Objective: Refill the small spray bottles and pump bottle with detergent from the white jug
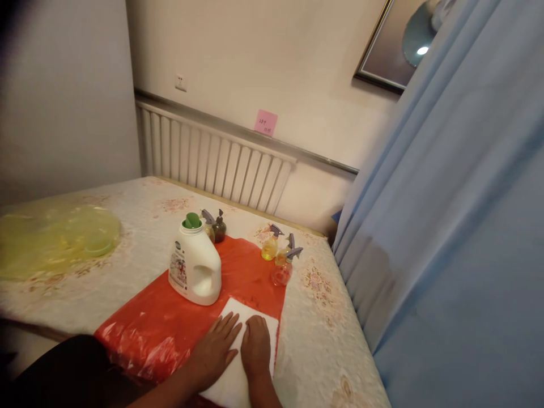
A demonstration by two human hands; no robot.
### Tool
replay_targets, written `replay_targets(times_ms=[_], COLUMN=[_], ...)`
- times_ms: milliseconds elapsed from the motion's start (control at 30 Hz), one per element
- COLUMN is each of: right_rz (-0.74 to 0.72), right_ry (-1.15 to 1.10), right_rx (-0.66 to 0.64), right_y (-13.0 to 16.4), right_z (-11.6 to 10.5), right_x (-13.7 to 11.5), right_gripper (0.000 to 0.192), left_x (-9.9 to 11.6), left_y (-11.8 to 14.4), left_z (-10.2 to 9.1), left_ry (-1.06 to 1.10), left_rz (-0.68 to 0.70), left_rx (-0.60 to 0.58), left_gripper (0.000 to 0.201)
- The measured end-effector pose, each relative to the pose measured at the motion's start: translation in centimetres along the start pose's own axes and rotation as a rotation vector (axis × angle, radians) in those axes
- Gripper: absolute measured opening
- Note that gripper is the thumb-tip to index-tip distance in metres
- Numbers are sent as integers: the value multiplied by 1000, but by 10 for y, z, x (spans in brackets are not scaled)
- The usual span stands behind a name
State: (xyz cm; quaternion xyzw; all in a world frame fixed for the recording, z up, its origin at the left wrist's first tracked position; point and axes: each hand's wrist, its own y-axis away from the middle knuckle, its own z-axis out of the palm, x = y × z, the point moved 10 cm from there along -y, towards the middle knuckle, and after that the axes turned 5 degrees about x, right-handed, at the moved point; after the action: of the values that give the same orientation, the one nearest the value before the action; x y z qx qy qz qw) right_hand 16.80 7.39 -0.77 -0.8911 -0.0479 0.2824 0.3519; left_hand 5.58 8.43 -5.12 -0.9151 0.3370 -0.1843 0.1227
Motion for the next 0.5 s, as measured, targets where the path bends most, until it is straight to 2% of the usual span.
replay_targets(times_ms=[500], right_rz=[2], right_ry=[1], right_rx=[26], right_y=[0], right_z=[-1], right_x=[2], right_gripper=[24], left_x=[-1], left_y=[-1], left_z=[3], left_ry=[-54], left_rz=[12], left_rx=[13], left_gripper=[58])
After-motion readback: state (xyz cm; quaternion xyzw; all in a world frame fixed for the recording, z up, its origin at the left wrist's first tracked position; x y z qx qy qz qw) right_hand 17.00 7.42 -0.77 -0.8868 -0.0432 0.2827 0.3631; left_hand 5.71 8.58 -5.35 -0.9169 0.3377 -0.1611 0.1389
